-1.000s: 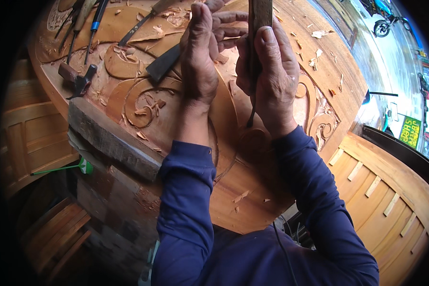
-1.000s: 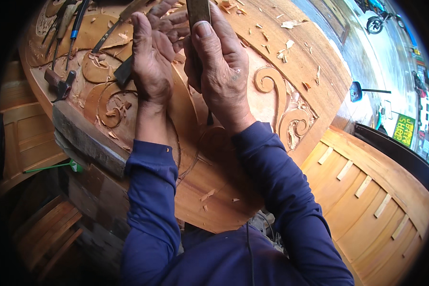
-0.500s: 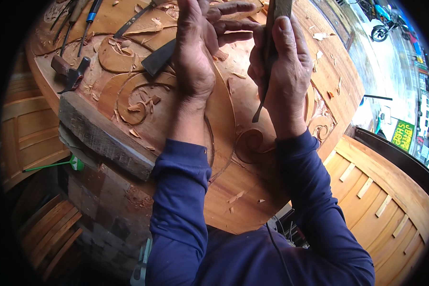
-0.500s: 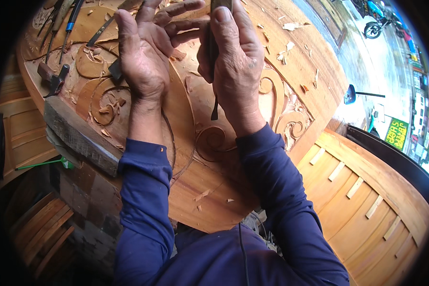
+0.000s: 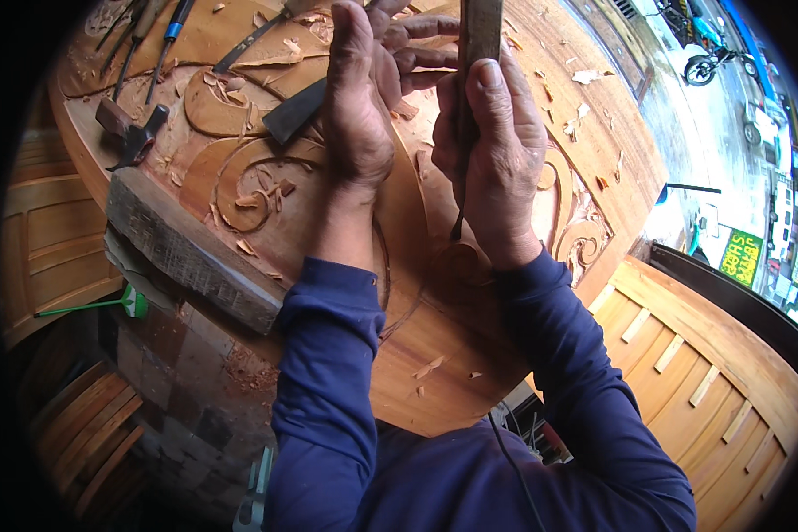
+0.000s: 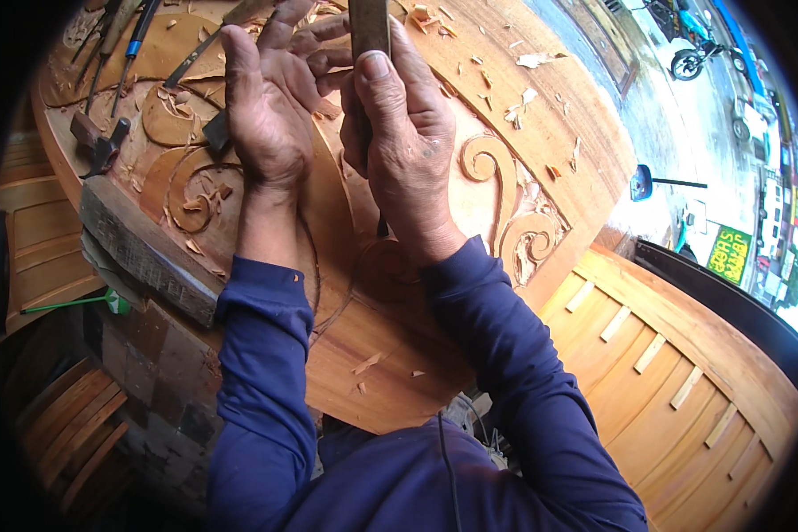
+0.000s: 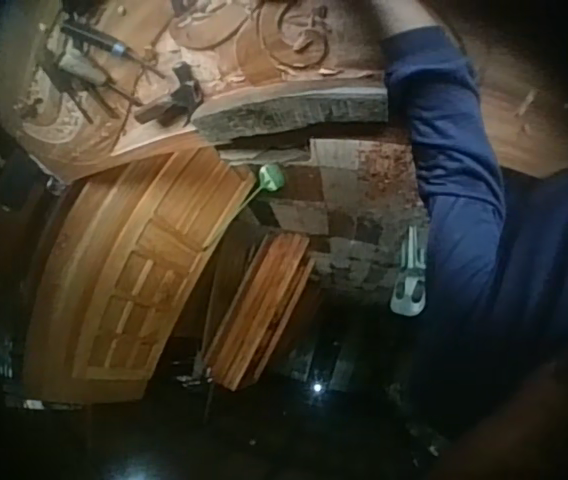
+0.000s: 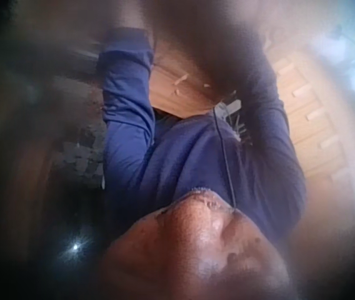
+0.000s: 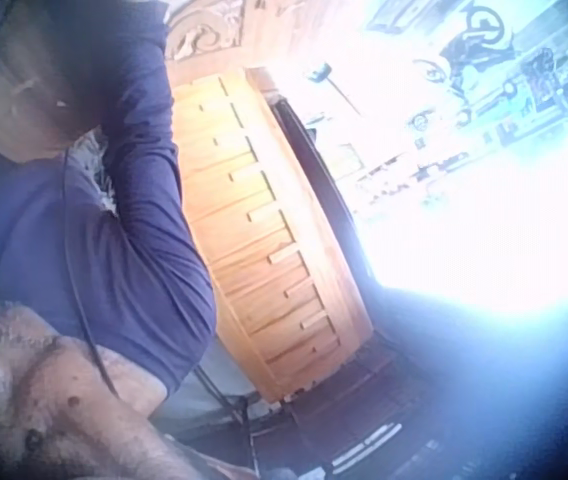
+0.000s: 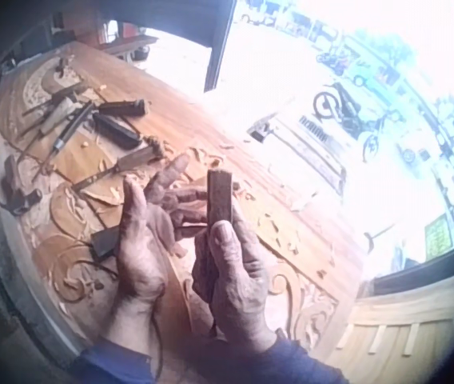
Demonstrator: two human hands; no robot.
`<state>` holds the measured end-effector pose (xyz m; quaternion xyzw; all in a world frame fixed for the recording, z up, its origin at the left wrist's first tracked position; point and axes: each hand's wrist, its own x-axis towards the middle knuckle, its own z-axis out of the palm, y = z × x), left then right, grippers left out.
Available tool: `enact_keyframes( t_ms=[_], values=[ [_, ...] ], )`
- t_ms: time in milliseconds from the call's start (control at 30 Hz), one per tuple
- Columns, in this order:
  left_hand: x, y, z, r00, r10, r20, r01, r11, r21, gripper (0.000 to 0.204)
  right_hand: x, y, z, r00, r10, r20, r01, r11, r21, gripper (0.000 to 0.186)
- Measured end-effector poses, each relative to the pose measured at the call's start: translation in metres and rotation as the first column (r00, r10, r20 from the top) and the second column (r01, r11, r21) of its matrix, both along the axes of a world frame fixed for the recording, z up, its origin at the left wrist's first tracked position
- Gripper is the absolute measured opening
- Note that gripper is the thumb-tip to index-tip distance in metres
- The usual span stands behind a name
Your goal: The person carves decorative patterns into a large wooden panel using a hand chisel, removing small wood shavings to refine the circular and floral designs.
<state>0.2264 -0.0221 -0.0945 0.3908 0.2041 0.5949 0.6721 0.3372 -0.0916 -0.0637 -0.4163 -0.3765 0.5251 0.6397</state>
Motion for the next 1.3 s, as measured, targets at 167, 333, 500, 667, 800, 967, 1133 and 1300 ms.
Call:
enact_keyframes(
  t_ms=[167,333,500,667,800,967,1133,1300],
  values=[
    [0.0,-0.001,-0.001,0.999,-0.027,0.03,0.028,0.999,-0.02,0.095,0.007,0.006,0.004,0.978,-0.11,-0.176,0.095,0.991,-0.09,0.029],
    [0.0,-0.004,0.006,1.0,-0.004,-0.009,0.004,1.0,-0.008,0.097,0.015,0.008,0.0,0.987,-0.162,-0.019,0.156,0.971,-0.182,0.026],
    [0.0,-0.007,0.017,0.999,0.001,-0.039,-0.004,0.997,-0.077,0.096,0.016,0.003,-0.003,0.988,-0.094,-0.123,0.075,0.985,-0.152,0.027],
    [0.002,-0.015,0.031,0.988,0.008,-0.154,-0.021,0.997,-0.081,0.097,0.009,0.012,-0.005,0.982,-0.186,-0.042,0.182,0.98,-0.084,0.024],
    [0.002,-0.013,0.025,0.98,-0.075,-0.185,0.07,0.997,-0.031,0.099,-0.003,0.011,-0.007,0.969,-0.234,-0.076,0.236,0.972,0.016,0.022],
    [0.006,-0.017,0.033,0.978,-0.109,-0.179,0.106,0.994,-0.025,0.088,-0.006,0.013,-0.008,0.969,-0.237,-0.077,0.239,0.971,0.021,0.02],
    [0.002,-0.007,0.012,0.955,0.084,-0.286,-0.016,0.973,0.23,0.06,-0.026,0.004,-0.004,0.981,-0.192,0.03,0.194,0.98,-0.048,0.043],
    [0.009,-0.014,0.028,0.943,-0.003,-0.332,0.037,0.995,0.095,0.059,-0.006,0.011,-0.009,0.968,-0.231,-0.094,0.233,0.972,0.009,0.028]
  ],
)
